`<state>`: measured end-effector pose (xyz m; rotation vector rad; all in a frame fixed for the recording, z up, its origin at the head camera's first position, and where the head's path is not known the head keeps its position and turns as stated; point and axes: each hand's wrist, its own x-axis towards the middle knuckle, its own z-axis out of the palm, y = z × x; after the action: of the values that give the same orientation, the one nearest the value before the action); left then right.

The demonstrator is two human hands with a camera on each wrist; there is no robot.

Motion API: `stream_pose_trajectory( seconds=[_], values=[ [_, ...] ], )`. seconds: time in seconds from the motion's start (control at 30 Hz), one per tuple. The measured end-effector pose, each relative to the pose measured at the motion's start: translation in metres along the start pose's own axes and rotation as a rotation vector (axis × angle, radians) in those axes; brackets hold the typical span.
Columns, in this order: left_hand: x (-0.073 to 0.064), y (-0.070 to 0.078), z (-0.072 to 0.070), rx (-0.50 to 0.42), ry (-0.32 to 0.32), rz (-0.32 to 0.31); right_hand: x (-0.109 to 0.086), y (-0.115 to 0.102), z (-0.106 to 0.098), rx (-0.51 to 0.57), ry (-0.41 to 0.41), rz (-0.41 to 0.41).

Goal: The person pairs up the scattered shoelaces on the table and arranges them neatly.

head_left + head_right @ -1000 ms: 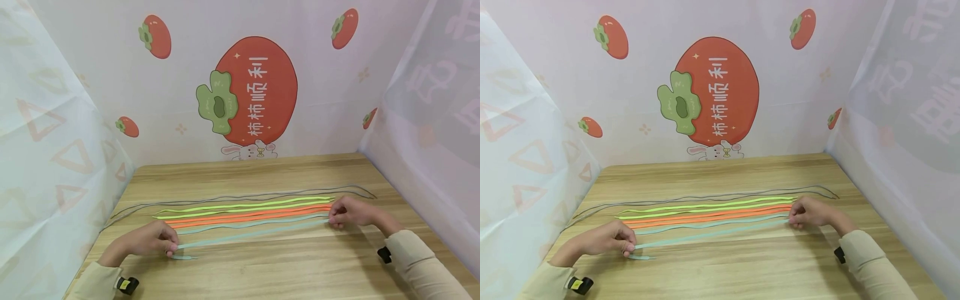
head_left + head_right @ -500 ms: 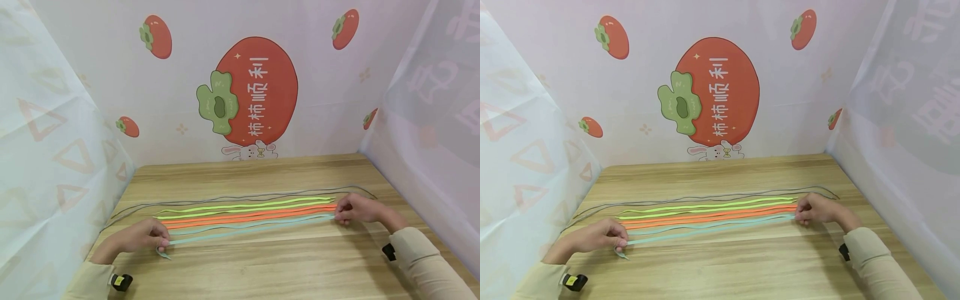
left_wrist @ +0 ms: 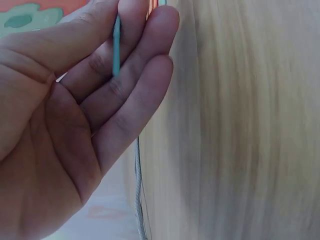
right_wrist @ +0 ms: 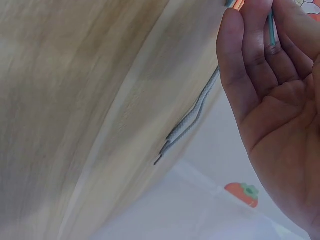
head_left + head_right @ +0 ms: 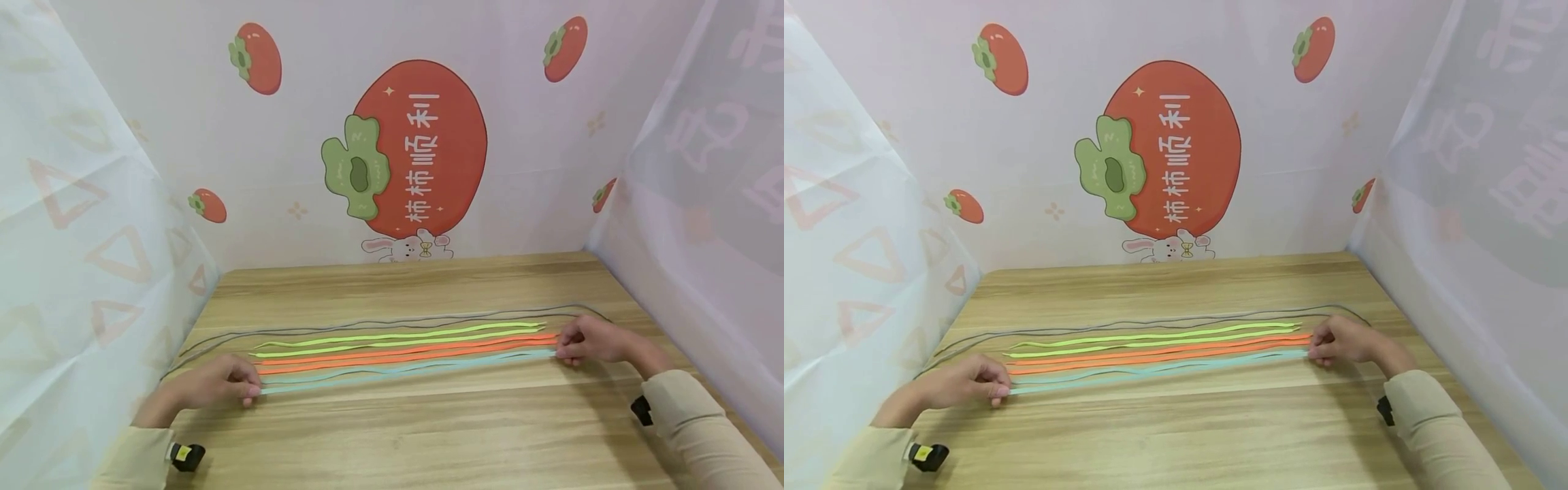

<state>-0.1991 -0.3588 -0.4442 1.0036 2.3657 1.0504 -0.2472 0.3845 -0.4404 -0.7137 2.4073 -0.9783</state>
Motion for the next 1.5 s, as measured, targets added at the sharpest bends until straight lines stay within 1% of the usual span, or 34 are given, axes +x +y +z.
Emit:
stream_pose_trajectory(
  seconds=[0.13,0.2,0.3,0.4,0.5,0.6,0.8,0.93,1.17,1.27,1.4,1.5],
  values=[
    [-0.004,-0.005,-0.002,-0.046,-0.013,-0.025,-0.002,0.003,0.000,-0.003,0.003,0.004],
    [-0.003,-0.007,-0.002,-0.056,-0.016,-0.035,-0.003,0.003,-0.001,-0.002,0.003,0.019],
    [-0.001,-0.008,0.000,-0.045,-0.009,-0.052,-0.004,0.004,-0.001,0.003,0.004,0.044],
    [0.002,-0.006,0.001,-0.041,-0.002,-0.097,-0.004,0.005,-0.001,0.000,0.004,0.051],
    [0.006,-0.003,0.002,-0.023,0.005,-0.154,-0.004,0.005,-0.001,-0.016,0.011,0.061],
    [0.009,-0.001,0.004,0.022,0.015,-0.193,-0.003,0.004,0.001,-0.055,0.021,0.074],
    [0.014,0.001,0.006,0.098,0.025,-0.244,-0.003,0.002,0.002,-0.109,0.015,0.086],
    [0.016,0.003,0.008,0.132,0.032,-0.259,-0.002,-0.001,0.003,-0.120,0.013,0.102],
    [0.020,0.009,0.014,0.190,0.043,-0.239,0.001,-0.005,0.003,-0.144,0.010,0.161],
    [0.020,0.012,0.016,0.220,0.055,-0.254,0.002,-0.005,0.003,-0.159,0.007,0.183],
    [0.021,0.016,0.018,0.254,0.075,-0.277,0.003,-0.008,0.003,-0.158,0.000,0.191],
    [0.020,0.019,0.018,0.288,0.093,-0.283,0.004,-0.010,0.004,-0.160,0.000,0.203]
  ],
)
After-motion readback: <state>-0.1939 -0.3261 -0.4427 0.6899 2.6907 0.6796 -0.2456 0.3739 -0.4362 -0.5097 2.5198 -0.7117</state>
